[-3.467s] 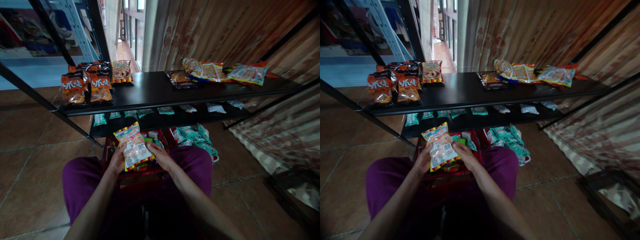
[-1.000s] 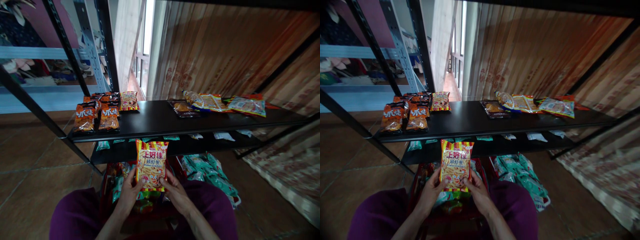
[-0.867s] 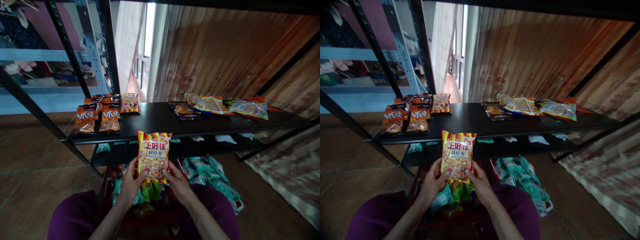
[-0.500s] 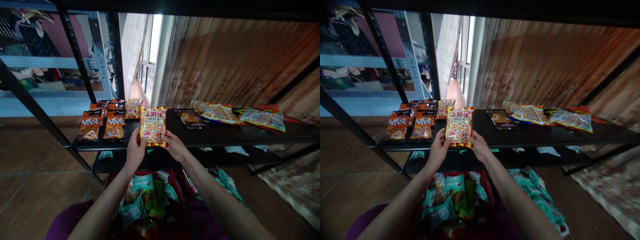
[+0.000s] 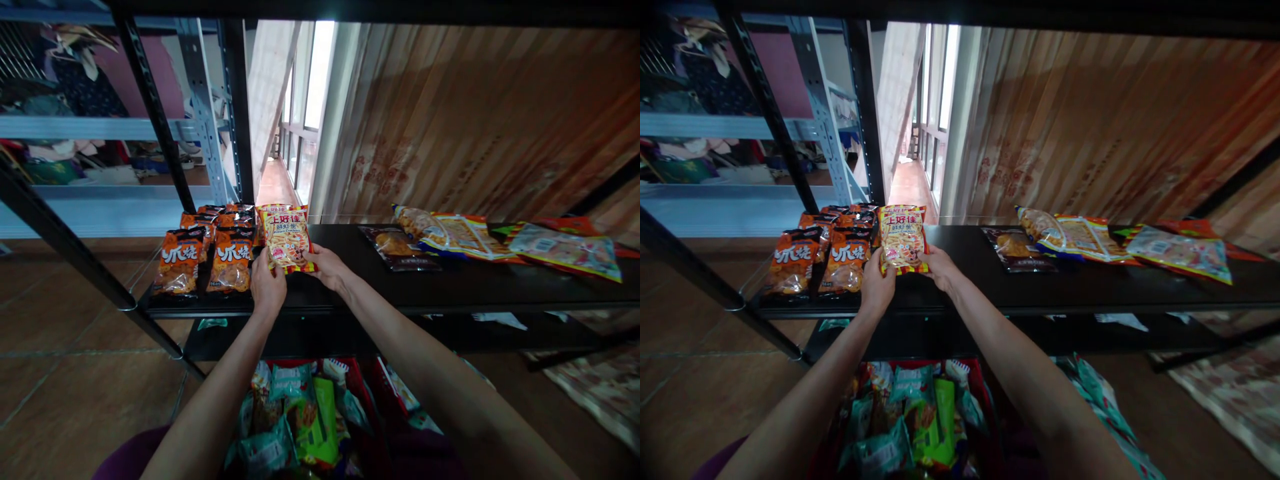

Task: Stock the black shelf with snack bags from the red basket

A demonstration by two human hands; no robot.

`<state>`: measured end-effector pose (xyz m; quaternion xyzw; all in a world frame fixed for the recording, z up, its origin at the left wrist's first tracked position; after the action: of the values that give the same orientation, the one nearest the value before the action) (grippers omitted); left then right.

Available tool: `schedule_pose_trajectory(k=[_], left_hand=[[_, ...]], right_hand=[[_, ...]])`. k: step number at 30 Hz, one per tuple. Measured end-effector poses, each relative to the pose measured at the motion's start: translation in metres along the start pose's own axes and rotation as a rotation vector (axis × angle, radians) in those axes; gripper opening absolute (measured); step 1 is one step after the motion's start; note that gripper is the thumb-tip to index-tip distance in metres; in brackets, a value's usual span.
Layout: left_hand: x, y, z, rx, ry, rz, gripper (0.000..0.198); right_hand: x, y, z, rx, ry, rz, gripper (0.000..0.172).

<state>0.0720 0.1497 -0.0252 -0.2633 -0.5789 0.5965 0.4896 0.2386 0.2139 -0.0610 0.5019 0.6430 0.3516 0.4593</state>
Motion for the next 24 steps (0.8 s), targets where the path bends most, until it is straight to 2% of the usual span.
schedule_pose_trajectory(k=[6,18,24], left_hand=[[-0.001,-0.009,-0.006,0.438,0.013,-0.113,0.054],[-0.006,-0.016,-0.010,0.658,0.014,-0.244,0.061],[-0.010,-0.013,-0.016,0.769,0.020,-0.242,0.064]], right_hand=[[0.009,-0.003,-0.006,-0.013,-0.021,-0.003,0.016],[0.012,-0.004,-0.015,0.034,0.025,0.009,0.017],[0.012,-0.005,-0.017,0.022,0.043,0.013,0.016]])
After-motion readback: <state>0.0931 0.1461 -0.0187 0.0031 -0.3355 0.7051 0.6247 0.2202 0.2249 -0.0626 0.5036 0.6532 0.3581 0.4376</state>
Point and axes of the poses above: each hand's wrist, its own x-axis towards the middle knuckle, its own z-axis out of the back of the hand, y = z × x, the point moved 9 cm from there along x, towards the middle knuckle, and after that the axes turned 7 degrees about x, right-handed, at the moved point
